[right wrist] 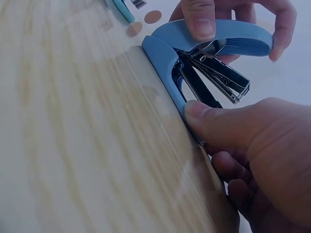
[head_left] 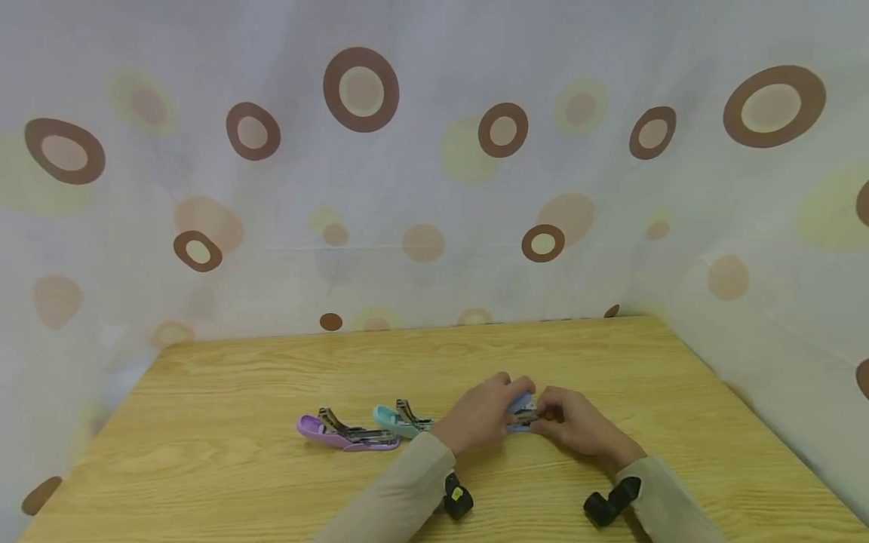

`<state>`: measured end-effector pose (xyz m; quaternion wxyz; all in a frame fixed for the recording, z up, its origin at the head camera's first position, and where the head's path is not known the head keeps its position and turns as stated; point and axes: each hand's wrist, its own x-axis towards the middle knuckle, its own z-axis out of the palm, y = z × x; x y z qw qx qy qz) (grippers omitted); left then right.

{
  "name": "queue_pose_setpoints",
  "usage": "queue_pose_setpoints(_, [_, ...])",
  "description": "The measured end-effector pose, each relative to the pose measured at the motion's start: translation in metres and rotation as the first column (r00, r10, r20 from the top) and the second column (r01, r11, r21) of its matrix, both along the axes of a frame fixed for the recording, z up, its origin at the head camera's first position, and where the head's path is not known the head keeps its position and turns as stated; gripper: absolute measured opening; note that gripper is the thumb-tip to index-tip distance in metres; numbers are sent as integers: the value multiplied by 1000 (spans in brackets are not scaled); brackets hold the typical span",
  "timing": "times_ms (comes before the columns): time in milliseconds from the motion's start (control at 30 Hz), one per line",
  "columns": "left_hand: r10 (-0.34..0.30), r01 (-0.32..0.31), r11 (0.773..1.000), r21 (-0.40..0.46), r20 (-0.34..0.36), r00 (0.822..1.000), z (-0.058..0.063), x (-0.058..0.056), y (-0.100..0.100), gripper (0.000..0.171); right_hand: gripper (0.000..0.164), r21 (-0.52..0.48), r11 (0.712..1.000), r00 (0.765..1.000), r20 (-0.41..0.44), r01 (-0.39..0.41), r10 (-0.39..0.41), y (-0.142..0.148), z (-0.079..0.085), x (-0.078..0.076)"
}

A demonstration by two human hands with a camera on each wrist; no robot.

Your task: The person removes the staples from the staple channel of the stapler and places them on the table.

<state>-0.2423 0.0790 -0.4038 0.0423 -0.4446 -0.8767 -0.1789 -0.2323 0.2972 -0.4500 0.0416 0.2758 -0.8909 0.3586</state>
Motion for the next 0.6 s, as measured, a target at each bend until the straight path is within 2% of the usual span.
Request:
queue_pose_setpoints(233, [-9,9,1000,27,-28,1000,1,1,-1,40,10,-10,1000,1000,5,-8,8,3,-1,-1])
queue_pose_setpoints(600, [1,-13,990,141,88,996,-9,-2,-6,38,10,-20,1000,1000,21,-22,22,3,-2,-2])
